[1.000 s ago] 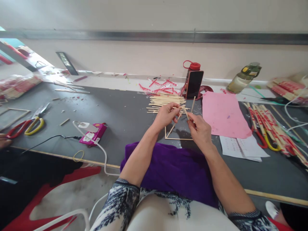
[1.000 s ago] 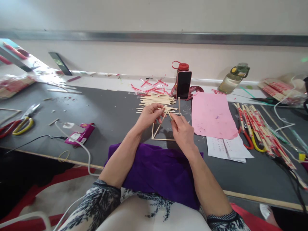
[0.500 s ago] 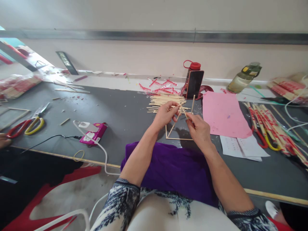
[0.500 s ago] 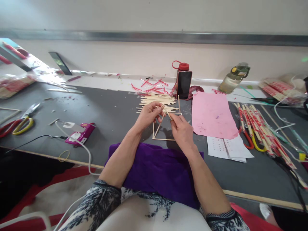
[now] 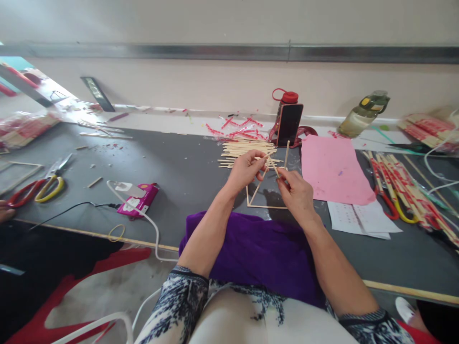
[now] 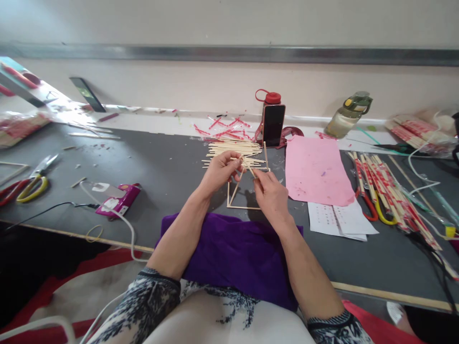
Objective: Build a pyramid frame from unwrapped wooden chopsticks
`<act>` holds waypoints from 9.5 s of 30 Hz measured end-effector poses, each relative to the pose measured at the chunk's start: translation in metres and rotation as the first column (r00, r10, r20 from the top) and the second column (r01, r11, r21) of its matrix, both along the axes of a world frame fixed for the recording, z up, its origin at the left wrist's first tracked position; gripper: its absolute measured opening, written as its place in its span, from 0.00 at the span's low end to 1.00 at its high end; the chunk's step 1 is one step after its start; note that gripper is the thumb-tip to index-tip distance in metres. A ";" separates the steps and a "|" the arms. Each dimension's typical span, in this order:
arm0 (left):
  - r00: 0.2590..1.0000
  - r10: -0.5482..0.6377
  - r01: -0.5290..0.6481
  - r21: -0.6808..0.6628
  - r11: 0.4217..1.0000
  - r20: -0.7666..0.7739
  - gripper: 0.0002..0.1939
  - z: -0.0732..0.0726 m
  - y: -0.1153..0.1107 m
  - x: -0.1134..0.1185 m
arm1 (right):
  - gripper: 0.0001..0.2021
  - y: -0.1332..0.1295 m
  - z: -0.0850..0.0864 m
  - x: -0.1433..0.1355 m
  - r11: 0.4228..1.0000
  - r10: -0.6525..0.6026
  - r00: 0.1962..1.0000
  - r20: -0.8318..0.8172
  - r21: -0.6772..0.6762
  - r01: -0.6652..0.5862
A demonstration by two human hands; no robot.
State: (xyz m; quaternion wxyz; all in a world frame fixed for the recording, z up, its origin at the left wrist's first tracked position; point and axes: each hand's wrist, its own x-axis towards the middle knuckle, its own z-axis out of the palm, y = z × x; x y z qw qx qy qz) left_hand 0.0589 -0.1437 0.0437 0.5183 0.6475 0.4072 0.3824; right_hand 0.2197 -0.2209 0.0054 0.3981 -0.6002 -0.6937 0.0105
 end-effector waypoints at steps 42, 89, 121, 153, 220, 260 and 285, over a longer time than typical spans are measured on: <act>0.984 0.112 -0.101 -0.084 0.991 0.139 0.26 -0.005 -0.022 0.000 | 0.14 -0.001 -0.006 0.003 1.000 -0.022 0.999 -0.036 0.000 0.022; 0.667 0.169 -0.024 0.206 0.978 -0.726 0.20 -0.020 -0.009 -0.030 | 0.15 0.013 -0.041 0.058 0.931 -0.285 0.953 -0.103 -0.267 0.250; 0.655 0.142 -0.156 0.051 0.986 -0.742 0.16 -0.028 0.004 -0.044 | 0.15 0.013 -0.039 0.057 0.906 -0.279 0.959 -0.059 -0.348 0.242; 0.545 0.253 -0.209 0.162 0.964 -0.800 0.16 -0.025 0.008 -0.044 | 0.12 0.013 -0.035 0.054 0.916 -0.321 0.943 -0.091 -0.283 0.285; 0.534 0.140 -0.143 0.074 0.987 -0.833 0.13 -0.032 0.008 -0.039 | 0.09 0.016 -0.032 0.045 0.814 -0.281 0.951 0.129 -0.492 0.307; 0.692 0.148 0.396 0.543 0.741 -0.706 0.12 -0.031 -0.016 -0.004 | 0.13 0.020 -0.016 0.040 0.980 -0.078 0.996 -0.050 -0.185 0.067; 0.913 0.075 0.088 0.374 0.923 -0.400 0.12 0.002 0.030 -0.012 | 0.14 0.088 0.021 0.053 0.940 -0.104 0.957 0.273 -0.287 0.184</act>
